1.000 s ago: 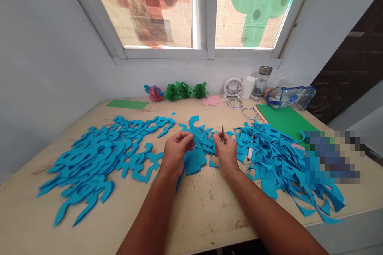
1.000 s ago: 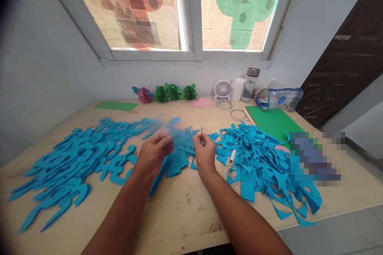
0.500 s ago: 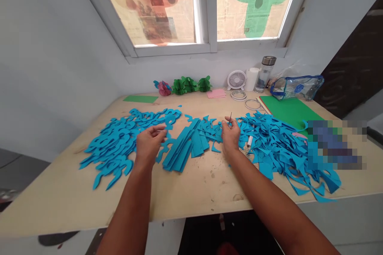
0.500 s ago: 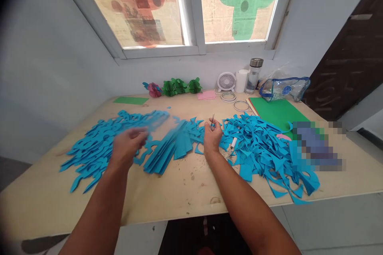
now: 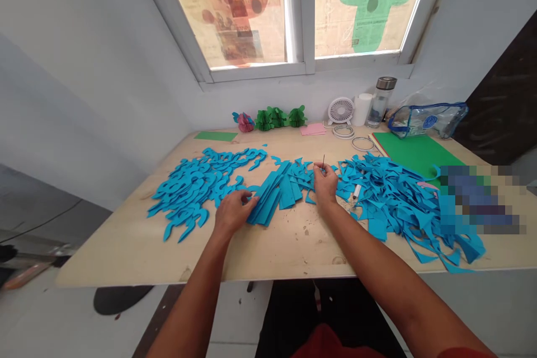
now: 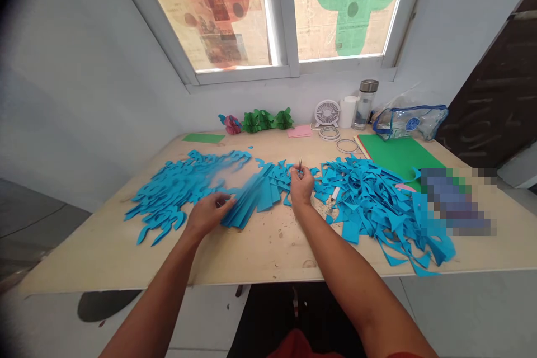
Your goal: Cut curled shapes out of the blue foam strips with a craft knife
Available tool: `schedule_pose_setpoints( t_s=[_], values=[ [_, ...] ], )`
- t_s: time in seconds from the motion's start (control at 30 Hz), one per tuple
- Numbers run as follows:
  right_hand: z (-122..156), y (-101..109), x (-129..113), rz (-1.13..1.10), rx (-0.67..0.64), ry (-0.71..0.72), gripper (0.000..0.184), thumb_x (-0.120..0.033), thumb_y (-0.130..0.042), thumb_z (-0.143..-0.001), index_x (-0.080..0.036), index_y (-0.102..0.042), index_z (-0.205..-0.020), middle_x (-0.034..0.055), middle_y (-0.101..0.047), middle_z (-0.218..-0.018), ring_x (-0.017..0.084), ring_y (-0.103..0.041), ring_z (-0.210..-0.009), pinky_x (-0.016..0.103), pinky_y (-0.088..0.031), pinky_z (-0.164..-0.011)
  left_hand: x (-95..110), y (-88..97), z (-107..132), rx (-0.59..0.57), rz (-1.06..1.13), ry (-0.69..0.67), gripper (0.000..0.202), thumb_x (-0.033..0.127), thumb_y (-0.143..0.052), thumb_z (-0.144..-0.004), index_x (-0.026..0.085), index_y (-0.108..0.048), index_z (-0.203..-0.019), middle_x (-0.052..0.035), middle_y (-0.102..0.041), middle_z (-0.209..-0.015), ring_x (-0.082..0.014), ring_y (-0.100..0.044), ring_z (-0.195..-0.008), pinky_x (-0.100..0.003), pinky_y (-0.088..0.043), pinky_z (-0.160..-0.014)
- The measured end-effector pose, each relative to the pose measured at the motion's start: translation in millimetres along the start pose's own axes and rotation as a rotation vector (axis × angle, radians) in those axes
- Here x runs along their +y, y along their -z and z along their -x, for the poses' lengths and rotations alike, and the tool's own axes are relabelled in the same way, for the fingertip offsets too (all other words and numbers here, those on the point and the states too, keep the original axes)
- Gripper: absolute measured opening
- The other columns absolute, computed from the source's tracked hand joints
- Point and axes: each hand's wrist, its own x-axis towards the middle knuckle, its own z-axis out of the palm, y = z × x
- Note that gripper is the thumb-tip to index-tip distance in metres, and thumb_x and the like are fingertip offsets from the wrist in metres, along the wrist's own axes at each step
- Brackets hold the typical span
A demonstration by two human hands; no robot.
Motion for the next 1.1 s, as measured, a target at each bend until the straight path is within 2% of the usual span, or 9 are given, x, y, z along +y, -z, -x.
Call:
schedule_pose_setpoints(
  t_s=[0.2,0.3,0.43,0.53,0.63,0.8,0.93,1.0,1.1],
  values=[
    [4.8,-1.7,-4.6,0.026,-0.028,0.034,0.027,-0.035,-0.056,-0.069,-0.013,-0.060,-0.083,-0.0105,-0.030,-0.046,0.009,-0.025,-0.042,0.023,-0.018,-0.041,16.4,-5.9,4.0,-0.077,-0.259,0.022,0.033,0.037,-0.057,-0.076,0.016,-0.064,-0.100,-0.0153,-0.067,-0.098,-0.0315,-0.061,-0.091,-0.034,-0.039,-0.067],
    [5.8,-2.3,-4.1,0.037,-0.043,0.052,0.025,-0.035,-0.056,-0.069,-0.014,-0.060,-0.080,-0.0103,-0.029,-0.047,0.009,-0.024,-0.043,0.023,-0.018,-0.041,20.7,-5.8,7.5,-0.047,-0.221,0.056,0.027,0.034,-0.056,-0.076,0.018,-0.062,-0.096,-0.0137,-0.067,-0.099,-0.0302,-0.061,-0.092,-0.033,-0.039,-0.066],
    [5.9,-1.8,-2.3,0.048,-0.060,0.080,0.024,-0.036,-0.056,-0.069,-0.015,-0.060,-0.078,-0.0087,-0.034,-0.049,0.009,-0.026,-0.045,0.023,-0.020,-0.043,26.6,-3.5,13.4,0.081,-0.110,0.089,0.009,0.028,-0.054,-0.075,0.022,-0.060,-0.077,-0.0084,-0.068,-0.083,-0.0278,-0.061,-0.084,-0.031,-0.036,-0.061],
    [6.1,-1.0,-1.8,0.052,-0.079,0.101,0.022,-0.036,-0.055,-0.070,-0.015,-0.060,-0.076,-0.0080,-0.035,-0.051,0.009,-0.028,-0.046,0.023,-0.021,-0.044,29.3,0.9,17.4,0.190,0.079,0.113,0.009,0.027,-0.057,-0.071,0.022,-0.057,-0.064,-0.0042,-0.063,-0.066,-0.0237,-0.059,-0.071,-0.029,-0.034,-0.058],
    [8.7,-1.7,-4.4,0.049,-0.146,0.120,0.019,-0.034,-0.056,-0.069,-0.016,-0.061,-0.070,-0.0072,-0.037,-0.050,0.010,-0.030,-0.048,0.023,-0.023,-0.045,34.8,4.3,22.7,0.278,0.504,0.173,0.011,0.029,-0.064,-0.065,0.020,-0.059,-0.063,0.0003,-0.057,-0.057,-0.0172,-0.052,-0.058,-0.027,-0.035,-0.055],
    [26.1,-9.9,-19.2,0.017,-0.369,0.133,0.021,-0.036,-0.059,-0.070,-0.016,-0.062,-0.064,-0.0056,-0.042,-0.050,0.010,-0.034,-0.049,0.022,-0.028,-0.046,59.3,3.4,34.6,0.150,1.303,0.324,0.027,0.028,-0.077,-0.051,0.017,-0.057,-0.065,0.0036,-0.057,-0.056,-0.0106,-0.051,-0.051,-0.023,-0.040,-0.050],
    [45.0,-16.9,-33.8,-0.005,-0.572,0.108,0.024,-0.038,-0.063,-0.070,-0.015,-0.068,-0.068,-0.0073,-0.037,-0.043,0.009,-0.032,-0.043,0.022,-0.027,-0.042,79.7,0.1,37.2,0.169,1.525,0.380,0.023,0.022,-0.077,-0.056,0.017,-0.056,-0.066,0.0026,-0.061,-0.059,-0.0105,-0.056,-0.055,-0.023,-0.047,-0.055],
    [50.8,-18.0,-38.9,-0.026,-0.729,0.013,0.023,-0.037,-0.065,-0.069,-0.014,-0.066,-0.065,-0.0074,-0.038,-0.042,0.008,-0.031,-0.042,0.021,-0.026,-0.041,85.7,-1.5,35.3,0.213,1.552,0.377,0.022,0.022,-0.074,-0.060,0.017,-0.054,-0.066,0.0031,-0.060,-0.059,-0.0098,-0.057,-0.055,-0.023,-0.048,-0.057],
    [53.3,-16.7,-44.1,-0.030,-0.791,-0.060,0.017,-0.031,-0.069,-0.065,-0.015,-0.063,-0.061,-0.0077,-0.040,-0.043,0.007,-0.030,-0.041,0.020,-0.025,-0.039,89.6,-3.7,33.5,0.269,1.556,0.345,0.023,0.025,-0.074,-0.061,0.017,-0.052,-0.065,0.0049,-0.057,-0.056,-0.0082,-0.055,-0.052,-0.021,-0.047,-0.055]
  ],
)
